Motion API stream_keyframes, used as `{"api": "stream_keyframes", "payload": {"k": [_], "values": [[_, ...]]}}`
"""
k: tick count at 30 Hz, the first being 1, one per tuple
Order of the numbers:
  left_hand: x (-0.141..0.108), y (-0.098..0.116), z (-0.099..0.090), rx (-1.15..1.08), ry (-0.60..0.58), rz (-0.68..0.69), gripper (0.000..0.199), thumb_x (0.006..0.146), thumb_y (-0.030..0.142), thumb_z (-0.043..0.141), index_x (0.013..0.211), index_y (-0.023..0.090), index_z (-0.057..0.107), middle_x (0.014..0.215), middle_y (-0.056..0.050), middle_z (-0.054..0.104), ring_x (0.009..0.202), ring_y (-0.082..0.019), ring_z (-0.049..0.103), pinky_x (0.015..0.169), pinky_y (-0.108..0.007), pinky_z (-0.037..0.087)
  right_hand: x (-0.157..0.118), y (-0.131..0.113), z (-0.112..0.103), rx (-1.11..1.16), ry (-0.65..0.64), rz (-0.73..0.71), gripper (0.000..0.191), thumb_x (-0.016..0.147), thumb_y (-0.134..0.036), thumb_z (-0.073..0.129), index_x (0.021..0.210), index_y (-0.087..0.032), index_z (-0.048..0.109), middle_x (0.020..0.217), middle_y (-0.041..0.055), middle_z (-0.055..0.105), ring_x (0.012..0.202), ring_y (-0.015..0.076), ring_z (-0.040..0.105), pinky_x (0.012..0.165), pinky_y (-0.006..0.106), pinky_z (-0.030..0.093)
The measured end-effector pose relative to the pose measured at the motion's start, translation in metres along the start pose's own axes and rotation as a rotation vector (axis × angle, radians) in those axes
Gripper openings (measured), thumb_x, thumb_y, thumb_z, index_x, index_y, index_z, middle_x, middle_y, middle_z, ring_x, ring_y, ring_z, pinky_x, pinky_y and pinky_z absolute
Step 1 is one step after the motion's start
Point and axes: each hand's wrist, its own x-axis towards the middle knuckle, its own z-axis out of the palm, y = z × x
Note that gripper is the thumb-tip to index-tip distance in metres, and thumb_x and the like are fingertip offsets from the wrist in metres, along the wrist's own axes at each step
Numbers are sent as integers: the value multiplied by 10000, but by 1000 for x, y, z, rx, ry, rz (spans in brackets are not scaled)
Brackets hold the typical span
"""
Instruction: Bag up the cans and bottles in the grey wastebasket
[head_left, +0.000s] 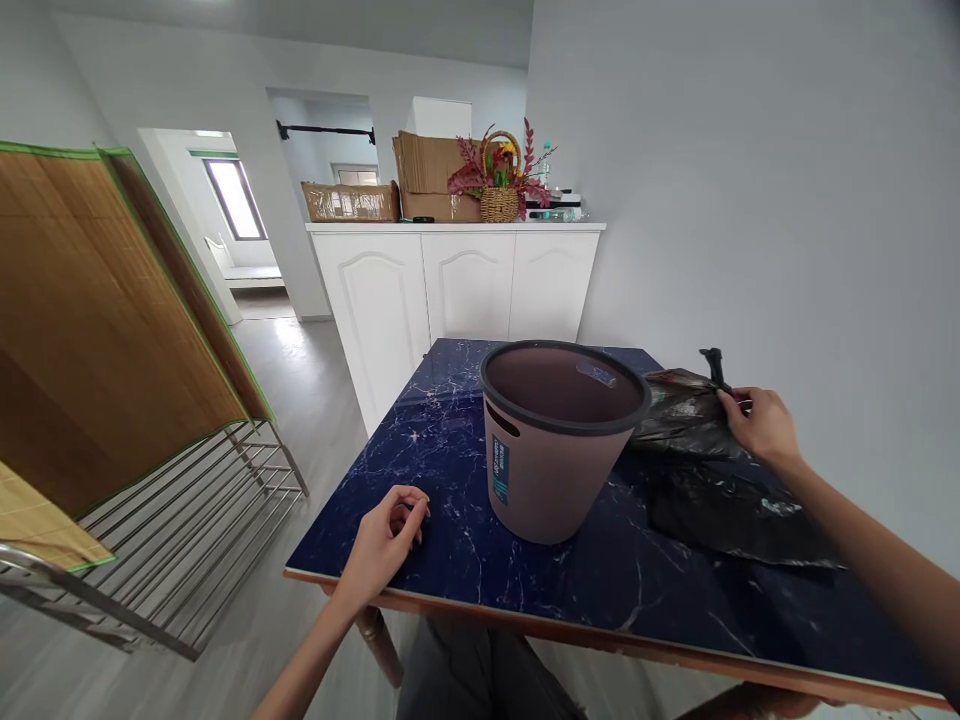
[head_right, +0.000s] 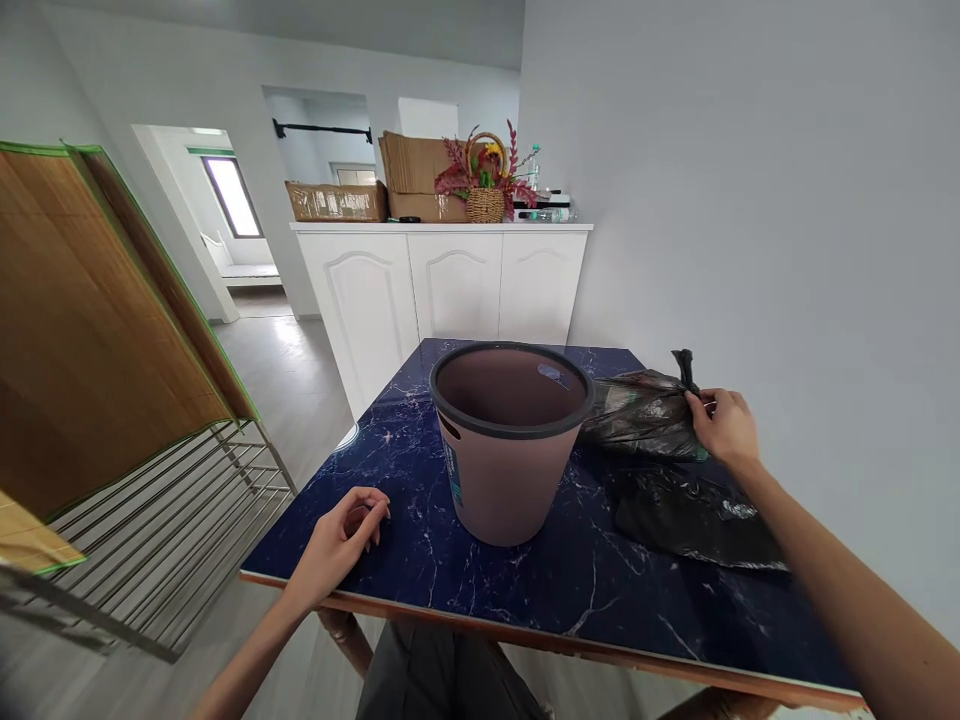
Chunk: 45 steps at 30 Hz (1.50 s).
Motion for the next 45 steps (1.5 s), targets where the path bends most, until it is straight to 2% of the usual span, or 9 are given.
{"api": "stream_keyframes", "payload": {"k": [3, 7, 11, 13, 16, 20, 26, 33, 45], "values": [[0, -3, 0, 4, 0, 9, 389, 1020, 590, 586, 1090, 212, 647, 901, -21, 678, 674, -159, 634, 641, -283, 507, -11, -2, -7, -34, -21, -40, 405, 982, -454, 571, 1080, -84, 704, 997, 197, 675, 992, 282, 584, 925, 406, 441], [0, -2, 0, 8, 2, 26, 375, 1021, 572, 587, 1083, 208, 654, 897, -25, 693, 674, -159, 639, 659, -288, 510, -48, -19, -27, -78, 88, -115, 636, 977, -481, 560, 1433, -37, 575, 1408, 301, 577, 1358, 323, 501, 1130, 413, 385], [-1, 3, -1, 11, 2, 51, 353, 1014, 554, 596, 1049, 210, 662, 861, -14, 695, 661, -157, 635, 680, -292, 517, -108, -29, -40, -131, 152, -223, 572, 989, -464, 532, 1421, -95, 597, 1460, 276, 553, 1432, 370, 483, 1193, 486, 389], [-2, 4, -1, 8, 2, 57, 353, 1009, 555, 600, 1044, 210, 661, 861, -14, 697, 664, -158, 634, 685, -293, 520, -143, -26, -37, -154, 96, -266, 576, 985, -525, 526, 1379, -118, 629, 1526, 285, 485, 1444, 413, 486, 1163, 544, 435], [-3, 3, -1, 1, 2, 65, 360, 1010, 561, 596, 1056, 208, 656, 869, -16, 701, 674, -161, 637, 685, -294, 520, -194, -14, -22, -221, -72, -237, 782, 976, -708, 447, 1434, -93, 599, 1617, 315, 382, 1486, 497, 435, 1130, 641, 455], [-3, -1, -2, -22, -2, 71, 366, 1016, 564, 590, 1065, 207, 652, 865, -20, 708, 673, -163, 632, 679, -295, 521, -236, 1, -2, -294, -214, -168, 837, 1015, -744, 255, 1497, -138, 576, 1595, 246, 500, 1524, 490, 409, 1184, 713, 373], [-4, 2, -2, -55, 14, 80, 371, 1006, 575, 601, 1052, 211, 655, 848, -16, 703, 654, -159, 628, 666, -295, 524, -241, -1, -7, -233, -226, -256, 732, 1045, -708, 277, 1454, -200, 608, 1545, 165, 600, 1488, 402, 505, 1224, 635, 388], [-3, 4, 0, -132, 13, 53, 411, 974, 605, 643, 1055, 202, 658, 856, -25, 705, 663, -160, 635, 641, -288, 519, -237, -13, -21, -142, -225, -255, 625, 1042, -699, 345, 1338, -227, 630, 1445, 143, 671, 1332, 387, 642, 1127, 582, 503], [-1, -1, 0, -130, -9, 62, 422, 986, 599, 633, 1076, 187, 651, 877, -41, 718, 686, -158, 648, 627, -273, 524, -238, -18, -27, -93, -240, -226, 473, 1044, -590, 388, 1222, -227, 632, 1386, 139, 708, 1230, 373, 705, 1020, 547, 564]]}}
